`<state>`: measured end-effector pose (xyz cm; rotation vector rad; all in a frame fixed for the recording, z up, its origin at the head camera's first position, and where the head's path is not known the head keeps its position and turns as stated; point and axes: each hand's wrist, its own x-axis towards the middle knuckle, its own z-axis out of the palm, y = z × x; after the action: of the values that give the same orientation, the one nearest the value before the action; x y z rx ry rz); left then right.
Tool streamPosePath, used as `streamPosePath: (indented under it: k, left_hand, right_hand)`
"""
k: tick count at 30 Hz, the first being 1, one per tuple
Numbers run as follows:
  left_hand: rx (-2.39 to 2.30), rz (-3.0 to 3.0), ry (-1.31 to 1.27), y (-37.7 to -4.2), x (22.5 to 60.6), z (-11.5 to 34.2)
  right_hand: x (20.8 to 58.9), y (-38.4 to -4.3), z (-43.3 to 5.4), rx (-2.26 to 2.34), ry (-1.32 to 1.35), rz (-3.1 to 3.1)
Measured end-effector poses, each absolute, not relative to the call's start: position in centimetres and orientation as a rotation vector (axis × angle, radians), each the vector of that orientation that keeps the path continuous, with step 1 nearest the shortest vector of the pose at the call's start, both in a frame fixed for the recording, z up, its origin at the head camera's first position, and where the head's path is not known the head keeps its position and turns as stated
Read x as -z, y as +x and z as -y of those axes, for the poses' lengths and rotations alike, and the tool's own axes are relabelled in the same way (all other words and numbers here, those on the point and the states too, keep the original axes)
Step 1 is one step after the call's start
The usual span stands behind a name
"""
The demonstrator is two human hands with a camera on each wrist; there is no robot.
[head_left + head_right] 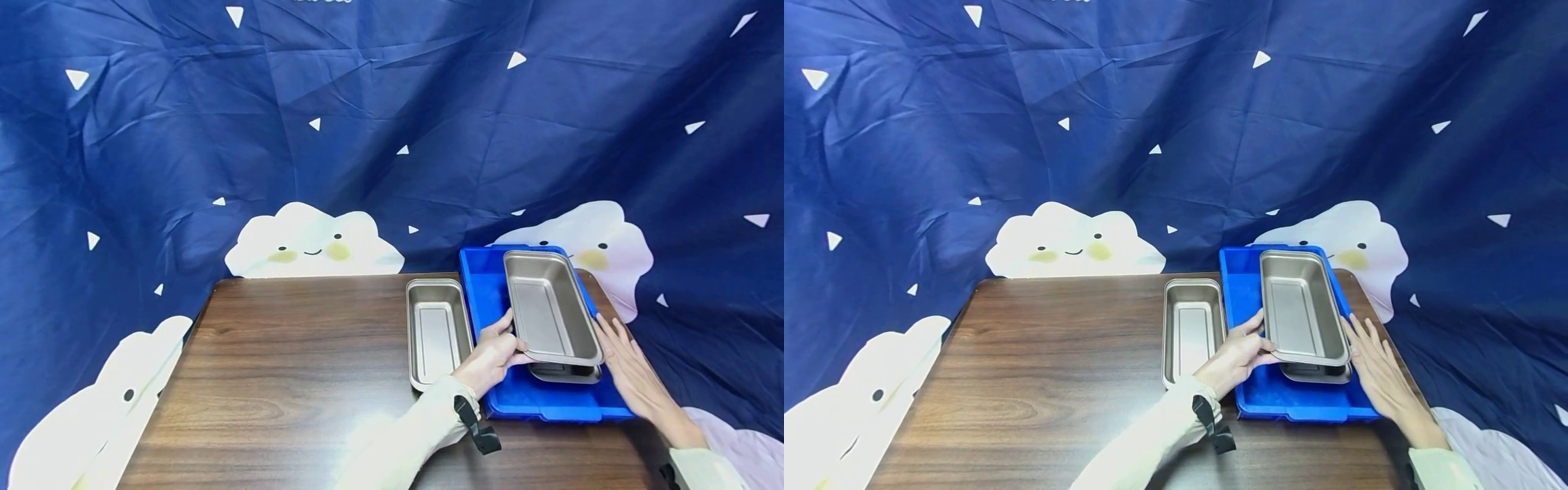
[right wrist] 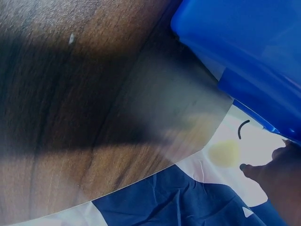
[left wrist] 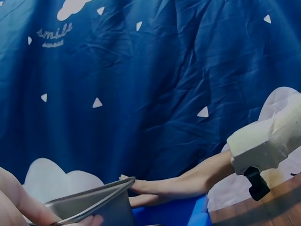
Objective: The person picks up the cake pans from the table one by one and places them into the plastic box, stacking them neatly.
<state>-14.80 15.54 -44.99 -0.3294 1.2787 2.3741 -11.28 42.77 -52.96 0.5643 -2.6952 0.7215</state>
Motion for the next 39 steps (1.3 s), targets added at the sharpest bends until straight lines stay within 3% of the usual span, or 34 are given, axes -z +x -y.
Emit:
streamPosePath:
  k: [18,39]
  left_hand:
    - [-2.385,-1.278,-0.453,-15.1,46.2,-17.8]
    - [-2.353,-1.384,-0.448,-14.2,47.4,-19.1]
  right_hand:
    - [52.7,-11.3,-42.4,-1.033,0.492,2.678]
    - [52.4,-11.2,-42.4,-0.977,0.499,2.736]
